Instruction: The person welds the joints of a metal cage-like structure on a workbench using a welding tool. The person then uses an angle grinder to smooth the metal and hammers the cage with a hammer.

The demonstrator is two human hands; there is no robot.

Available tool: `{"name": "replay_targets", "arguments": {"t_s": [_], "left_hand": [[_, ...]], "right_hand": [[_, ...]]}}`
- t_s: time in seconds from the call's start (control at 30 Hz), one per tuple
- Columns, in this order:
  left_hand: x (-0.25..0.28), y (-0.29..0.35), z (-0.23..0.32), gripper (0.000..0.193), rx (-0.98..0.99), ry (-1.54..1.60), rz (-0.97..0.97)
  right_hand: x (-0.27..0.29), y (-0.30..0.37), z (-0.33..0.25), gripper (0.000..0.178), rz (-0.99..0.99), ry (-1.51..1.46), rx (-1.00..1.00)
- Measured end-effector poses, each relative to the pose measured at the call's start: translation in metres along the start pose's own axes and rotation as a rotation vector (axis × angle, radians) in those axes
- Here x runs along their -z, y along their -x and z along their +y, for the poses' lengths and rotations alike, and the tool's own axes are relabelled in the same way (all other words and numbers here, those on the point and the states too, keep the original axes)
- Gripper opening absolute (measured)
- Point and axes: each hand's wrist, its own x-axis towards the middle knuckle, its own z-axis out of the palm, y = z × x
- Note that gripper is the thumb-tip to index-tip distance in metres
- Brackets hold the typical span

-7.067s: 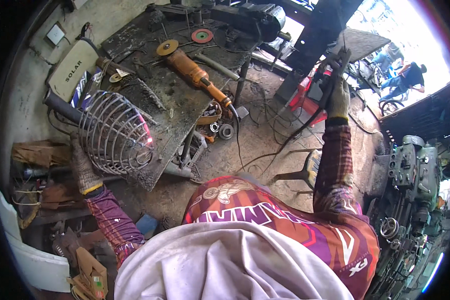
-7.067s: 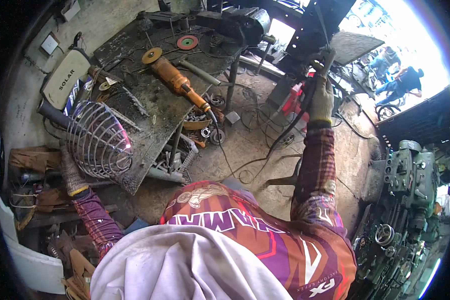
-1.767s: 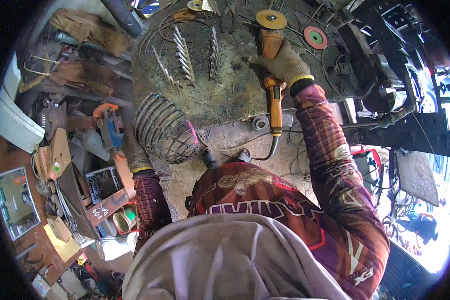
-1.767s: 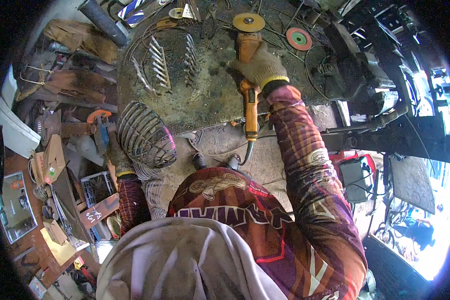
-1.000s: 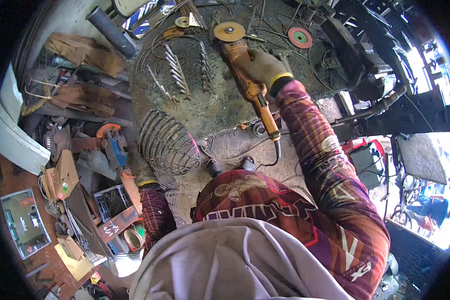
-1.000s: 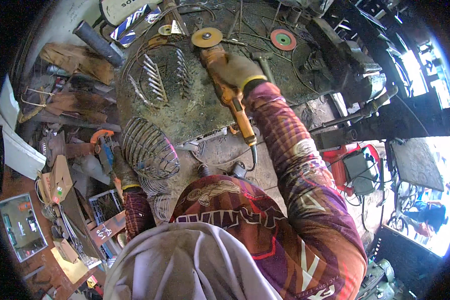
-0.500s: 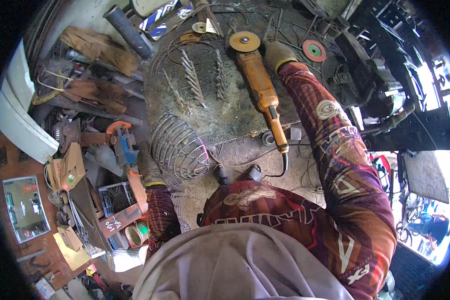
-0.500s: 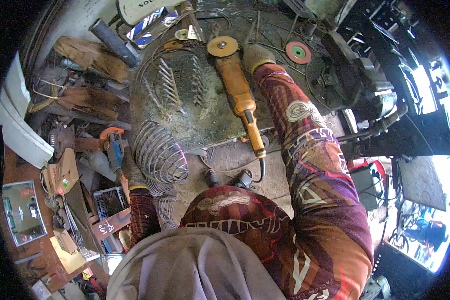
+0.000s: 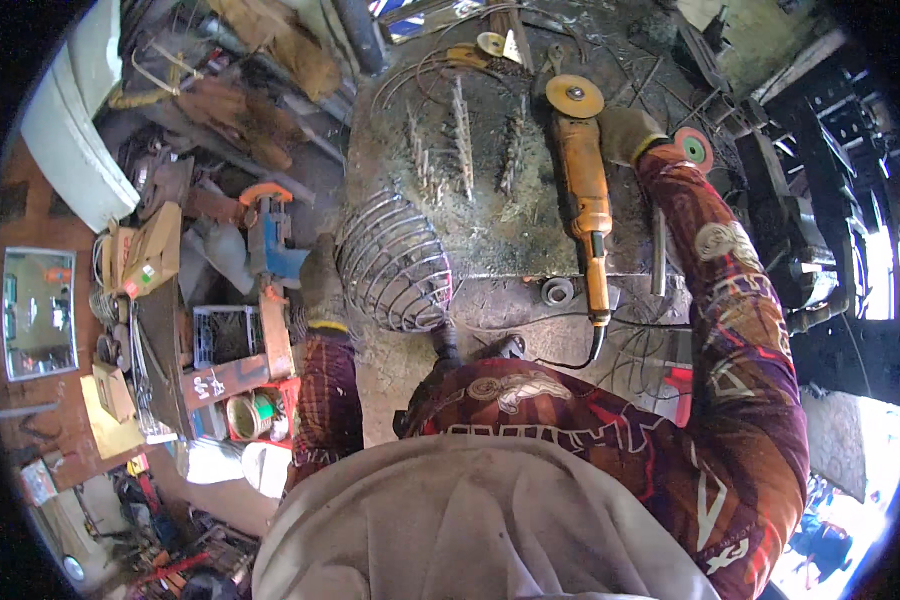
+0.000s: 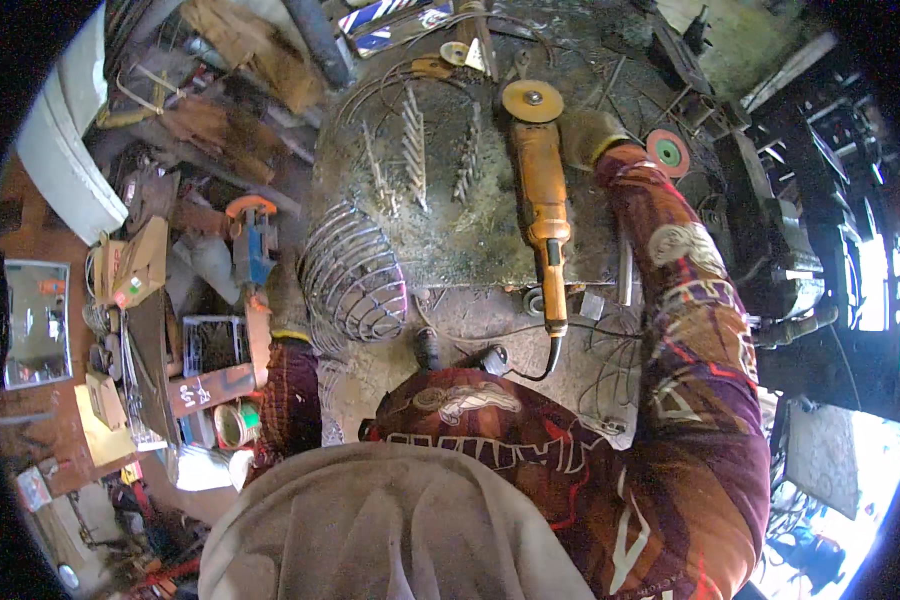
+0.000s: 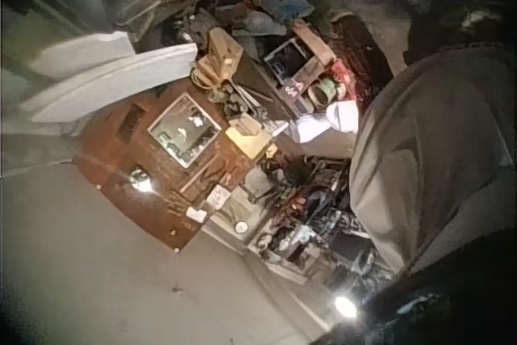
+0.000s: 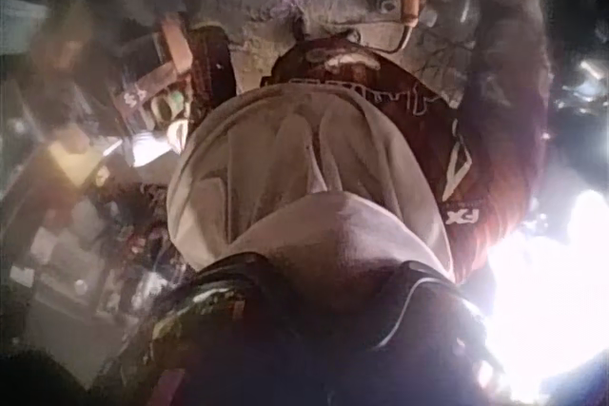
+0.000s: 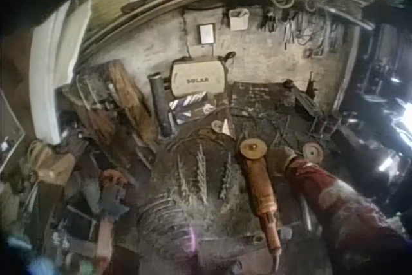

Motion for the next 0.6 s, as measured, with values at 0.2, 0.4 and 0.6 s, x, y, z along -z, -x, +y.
{"name": "replay_targets", "arguments": {"t_s": [0.2, 0.4, 0.6], "left_hand": [[0.006, 0.005, 0.019, 0.061, 0.009, -0.252, 0.050], [0.005, 0.006, 0.010, 0.063, 0.038, -0.012, 0.024], [-0.002, 0.009, 0.015, 0.063, -0.048, -0.002, 0.033]], "right_hand": [[0.051, 0.029, -0.026, 0.033, -0.095, 0.194, 0.076], [0.049, 0.015, 0.000, 0.037, 0.007, 0.088, -0.084], [0.056, -0.001, 0.012, 0.050, 0.337, -0.484, -0.545]]}}
